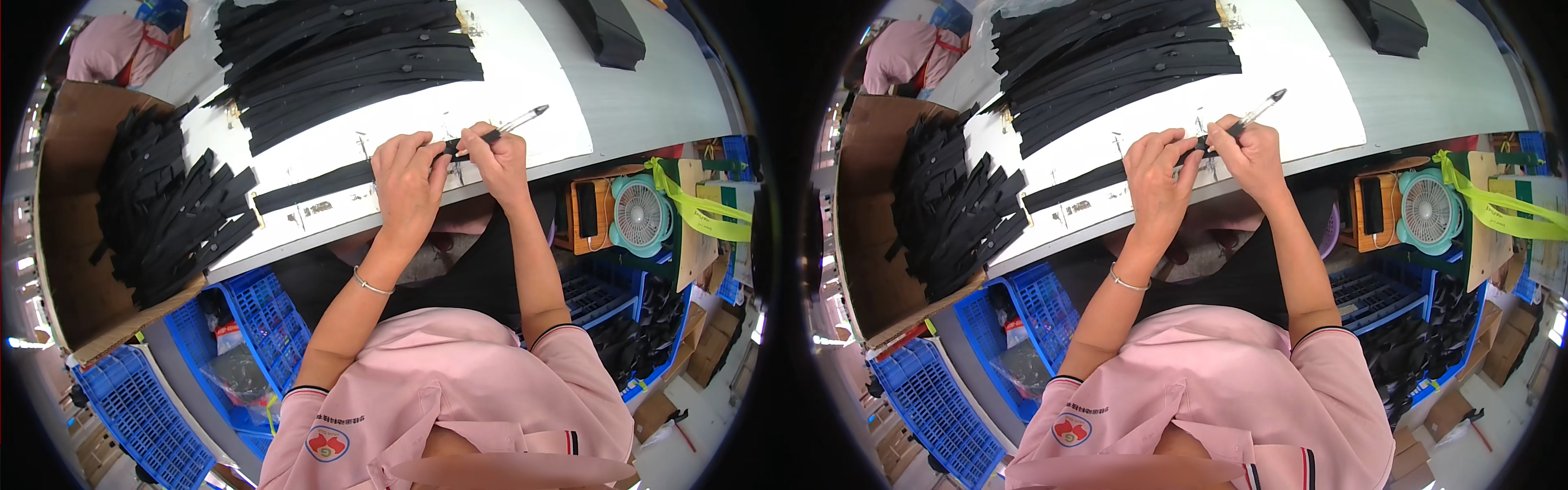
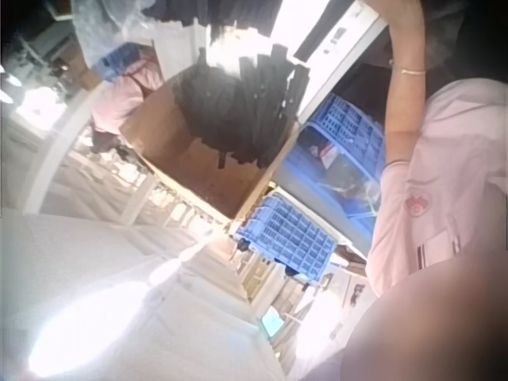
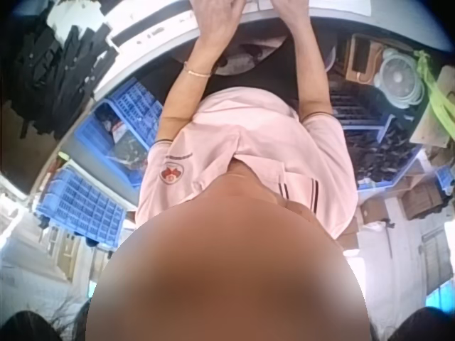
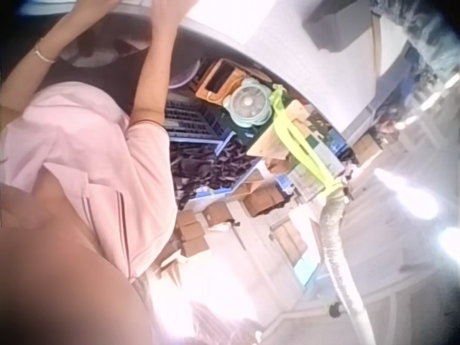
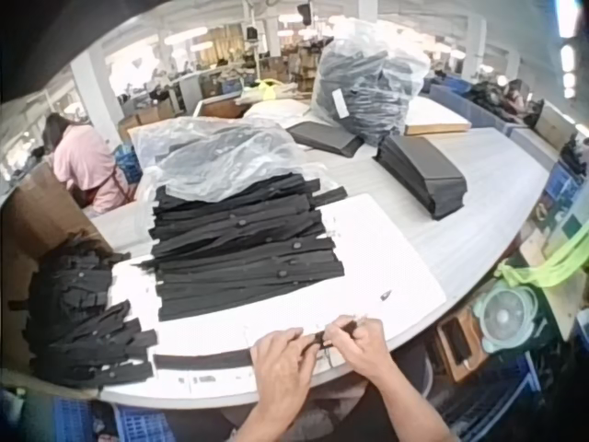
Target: The recorder uses a pen and a measuring guide to mark positions on black strips of material, possibly for assembly or sewing.
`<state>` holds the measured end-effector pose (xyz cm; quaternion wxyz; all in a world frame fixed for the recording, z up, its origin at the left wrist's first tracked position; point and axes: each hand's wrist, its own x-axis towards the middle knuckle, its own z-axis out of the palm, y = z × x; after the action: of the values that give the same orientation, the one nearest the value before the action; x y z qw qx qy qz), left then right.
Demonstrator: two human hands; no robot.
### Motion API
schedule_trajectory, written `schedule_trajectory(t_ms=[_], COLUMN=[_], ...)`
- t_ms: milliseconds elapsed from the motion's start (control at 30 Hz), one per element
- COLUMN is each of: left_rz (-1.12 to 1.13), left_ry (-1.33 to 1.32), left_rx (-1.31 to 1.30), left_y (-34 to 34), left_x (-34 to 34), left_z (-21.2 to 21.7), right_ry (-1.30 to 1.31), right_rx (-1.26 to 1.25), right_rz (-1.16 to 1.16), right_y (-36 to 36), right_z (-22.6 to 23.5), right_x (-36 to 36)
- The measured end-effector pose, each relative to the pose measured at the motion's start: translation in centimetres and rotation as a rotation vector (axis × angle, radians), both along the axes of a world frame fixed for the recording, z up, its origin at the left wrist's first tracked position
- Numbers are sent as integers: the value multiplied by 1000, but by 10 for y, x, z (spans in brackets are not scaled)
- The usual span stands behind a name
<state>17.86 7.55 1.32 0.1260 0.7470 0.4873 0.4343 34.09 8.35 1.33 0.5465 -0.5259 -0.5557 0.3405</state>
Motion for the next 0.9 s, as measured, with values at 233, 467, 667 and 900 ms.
schedule_trajectory(t_ms=[233,467,667,900], left_rz=[6,16,72,-18], left_ry=[-12,9,93,230], left_rx=[7,-32,-91,-81], left_y=[0,-2,-34,22], left_x=[0,-7,-32,-52], left_z=[1,-1,10,-1], right_ry=[-174,-278,75,137], right_rx=[45,62,-23,42], right_rz=[75,124,-5,-115], right_y=[2,6,-8,-3], right_z=[-3,-7,-2,-7], right_x=[-1,-1,11,2])
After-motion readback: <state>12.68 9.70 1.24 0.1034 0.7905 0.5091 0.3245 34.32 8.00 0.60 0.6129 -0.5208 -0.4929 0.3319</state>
